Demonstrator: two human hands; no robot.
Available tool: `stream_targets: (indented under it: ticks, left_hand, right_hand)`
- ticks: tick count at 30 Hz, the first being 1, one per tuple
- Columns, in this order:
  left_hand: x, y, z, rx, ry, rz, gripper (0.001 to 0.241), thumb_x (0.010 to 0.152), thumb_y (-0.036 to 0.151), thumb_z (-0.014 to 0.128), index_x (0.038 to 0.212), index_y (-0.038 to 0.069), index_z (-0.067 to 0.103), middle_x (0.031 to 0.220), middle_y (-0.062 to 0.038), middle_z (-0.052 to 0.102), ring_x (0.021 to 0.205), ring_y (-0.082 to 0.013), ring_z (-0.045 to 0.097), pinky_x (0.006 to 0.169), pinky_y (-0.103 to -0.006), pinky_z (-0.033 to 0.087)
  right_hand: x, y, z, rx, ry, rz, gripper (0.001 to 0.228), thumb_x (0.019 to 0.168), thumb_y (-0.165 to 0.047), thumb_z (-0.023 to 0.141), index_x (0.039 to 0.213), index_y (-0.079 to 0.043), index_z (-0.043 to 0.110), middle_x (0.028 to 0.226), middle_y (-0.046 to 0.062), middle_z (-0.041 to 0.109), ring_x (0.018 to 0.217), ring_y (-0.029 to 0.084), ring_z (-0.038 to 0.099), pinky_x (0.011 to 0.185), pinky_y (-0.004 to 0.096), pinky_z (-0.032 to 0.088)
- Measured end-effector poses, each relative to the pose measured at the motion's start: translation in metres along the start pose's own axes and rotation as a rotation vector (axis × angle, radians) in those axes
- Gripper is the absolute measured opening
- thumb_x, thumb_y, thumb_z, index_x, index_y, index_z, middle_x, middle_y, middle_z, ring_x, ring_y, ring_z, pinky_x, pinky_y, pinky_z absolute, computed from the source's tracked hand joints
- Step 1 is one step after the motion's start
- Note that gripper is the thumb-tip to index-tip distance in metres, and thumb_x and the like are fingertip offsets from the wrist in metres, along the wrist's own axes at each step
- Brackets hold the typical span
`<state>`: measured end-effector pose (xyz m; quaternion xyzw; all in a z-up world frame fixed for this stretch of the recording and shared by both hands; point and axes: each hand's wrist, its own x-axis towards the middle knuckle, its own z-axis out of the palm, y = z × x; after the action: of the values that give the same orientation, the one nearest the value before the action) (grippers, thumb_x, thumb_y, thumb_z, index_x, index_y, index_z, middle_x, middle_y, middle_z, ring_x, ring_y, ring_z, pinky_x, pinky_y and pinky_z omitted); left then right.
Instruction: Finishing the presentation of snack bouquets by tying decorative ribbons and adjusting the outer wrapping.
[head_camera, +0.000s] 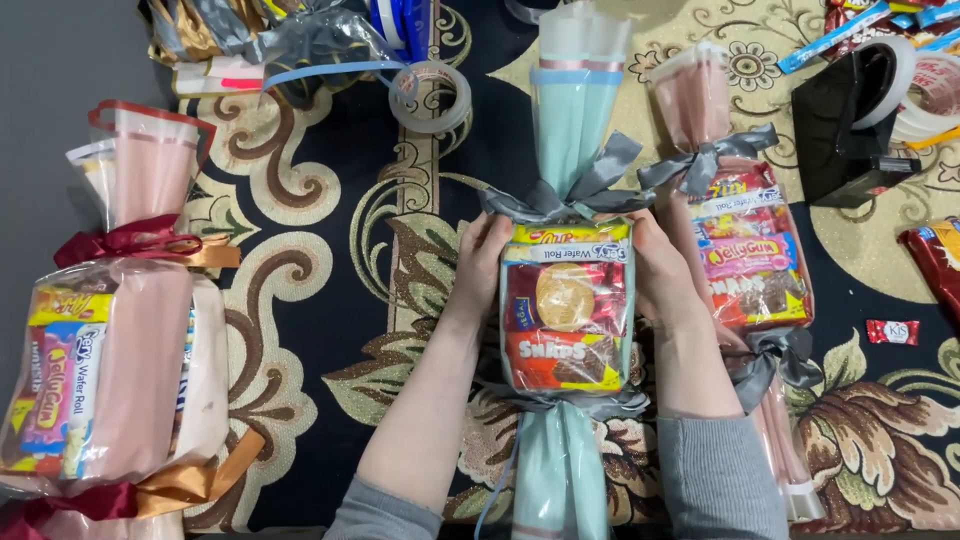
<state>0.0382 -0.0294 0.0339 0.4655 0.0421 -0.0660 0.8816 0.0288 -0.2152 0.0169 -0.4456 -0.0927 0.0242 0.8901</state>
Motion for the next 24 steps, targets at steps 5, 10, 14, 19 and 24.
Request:
stream_targets:
  ticks: [5,10,14,19,24]
  left_hand:
    - [0.019,-0.02,-0.027,-0.067,-0.011,-0.093,0.032,0.098,0.036,0.068,0.115,0.01,0.067,0.102,-0.009,0.069,0.093,-0.0211,0.07,0.089,-0.0394,0.057]
    - [0.009,0.023,-0.002,0.118,0.152,-0.282,0.082,0.091,0.049,0.07,0.153,0.009,0.035,0.147,-0.019,0.048,0.133,-0.0366,0.05,0.113,-0.0551,0.038]
    - [0.002,0.037,0.01,0.138,0.243,-0.385,0.08,0.083,0.042,0.077,0.148,0.012,0.04,0.14,-0.021,0.047,0.13,-0.0376,0.052,0.109,-0.0555,0.041]
    - [0.012,0.009,-0.013,0.019,0.12,-0.198,0.024,0.086,0.023,0.077,0.105,0.011,0.068,0.094,-0.004,0.064,0.09,-0.0204,0.069,0.086,-0.0351,0.054]
    - [0.019,-0.009,-0.016,-0.023,0.062,-0.098,0.018,0.083,0.015,0.076,0.099,0.008,0.074,0.086,-0.005,0.072,0.079,-0.0175,0.074,0.075,-0.0301,0.059]
  right_hand:
    - [-0.001,0.013,-0.012,0.05,-0.032,0.009,0.049,0.099,-0.04,0.06,0.133,-0.006,0.054,0.109,0.017,0.066,0.1,0.028,0.072,0.085,0.045,0.063]
    - [-0.002,0.024,-0.031,0.044,-0.03,-0.008,0.047,0.1,-0.041,0.057,0.126,-0.002,0.055,0.105,0.021,0.067,0.095,0.027,0.073,0.08,0.042,0.063]
    - [-0.001,0.027,-0.032,0.042,0.131,0.053,0.054,0.101,-0.053,0.053,0.127,-0.006,0.058,0.101,0.014,0.068,0.096,0.022,0.072,0.088,0.04,0.061]
    - [-0.001,0.003,0.012,0.036,0.344,0.18,0.037,0.105,-0.04,0.057,0.109,-0.004,0.067,0.086,0.013,0.07,0.082,0.024,0.076,0.076,0.037,0.064]
    - [-0.004,0.009,0.013,0.063,0.458,0.13,0.039,0.101,-0.04,0.067,0.102,-0.001,0.069,0.081,0.016,0.069,0.075,0.025,0.076,0.071,0.041,0.065]
